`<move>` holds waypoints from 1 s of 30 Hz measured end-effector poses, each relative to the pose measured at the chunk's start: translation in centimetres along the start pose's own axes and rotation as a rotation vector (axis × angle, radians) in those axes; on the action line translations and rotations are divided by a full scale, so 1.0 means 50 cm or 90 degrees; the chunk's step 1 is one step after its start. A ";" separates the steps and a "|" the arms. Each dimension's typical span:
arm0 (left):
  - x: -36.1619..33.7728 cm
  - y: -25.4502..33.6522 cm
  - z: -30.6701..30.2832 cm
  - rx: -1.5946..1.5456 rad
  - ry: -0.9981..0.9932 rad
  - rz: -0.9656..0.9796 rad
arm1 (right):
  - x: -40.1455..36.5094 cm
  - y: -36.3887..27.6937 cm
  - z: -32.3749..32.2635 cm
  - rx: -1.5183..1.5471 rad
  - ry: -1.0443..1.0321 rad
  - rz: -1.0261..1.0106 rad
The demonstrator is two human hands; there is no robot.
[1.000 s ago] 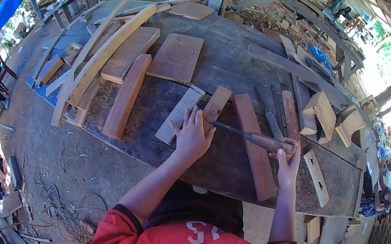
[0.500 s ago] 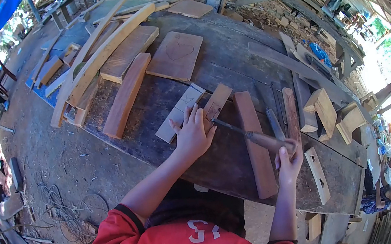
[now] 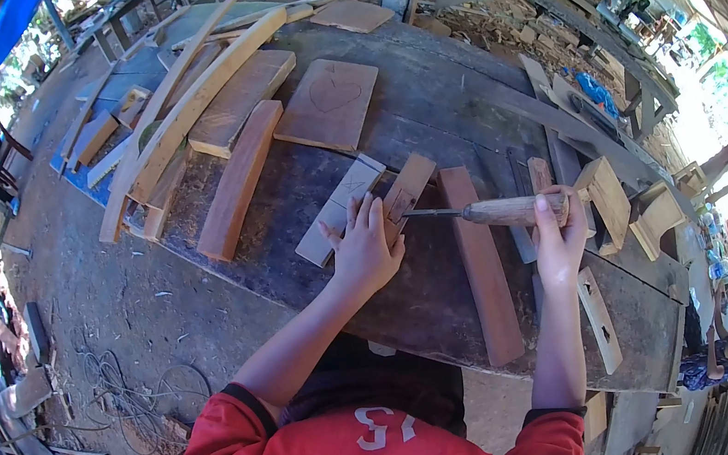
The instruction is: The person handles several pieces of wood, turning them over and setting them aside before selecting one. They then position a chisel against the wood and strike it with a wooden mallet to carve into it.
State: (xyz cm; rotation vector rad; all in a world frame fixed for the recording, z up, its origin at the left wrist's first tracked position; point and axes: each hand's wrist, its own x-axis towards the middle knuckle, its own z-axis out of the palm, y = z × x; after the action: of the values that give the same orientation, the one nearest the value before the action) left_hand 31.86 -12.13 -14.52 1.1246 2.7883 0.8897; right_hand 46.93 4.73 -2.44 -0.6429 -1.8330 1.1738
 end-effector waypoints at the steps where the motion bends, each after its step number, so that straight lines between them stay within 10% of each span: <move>1: 0.000 0.000 0.000 -0.002 0.001 0.000 | 0.005 0.003 -0.003 -0.009 -0.010 -0.007; 21: 0.043 0.057 -0.121 0.000 -0.052 0.112 | 0.051 -0.202 0.091 -0.398 -0.265 -0.223; 23: 0.080 0.079 -0.142 -0.235 0.146 0.339 | 0.060 -0.197 0.103 -0.415 -0.237 -0.312; 26: 0.131 0.134 -0.197 -0.424 -0.121 0.273 | 0.066 -0.186 0.106 -0.476 -0.221 -0.403; 30: 0.148 0.152 -0.158 -0.637 0.061 0.308 | 0.058 -0.136 0.091 -0.265 -0.205 -0.418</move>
State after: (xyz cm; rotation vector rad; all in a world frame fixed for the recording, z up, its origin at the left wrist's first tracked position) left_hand 29.55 -6.95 -2.55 1.4903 1.6204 2.0484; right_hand 41.67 1.91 3.85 -0.0340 -2.3383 0.4774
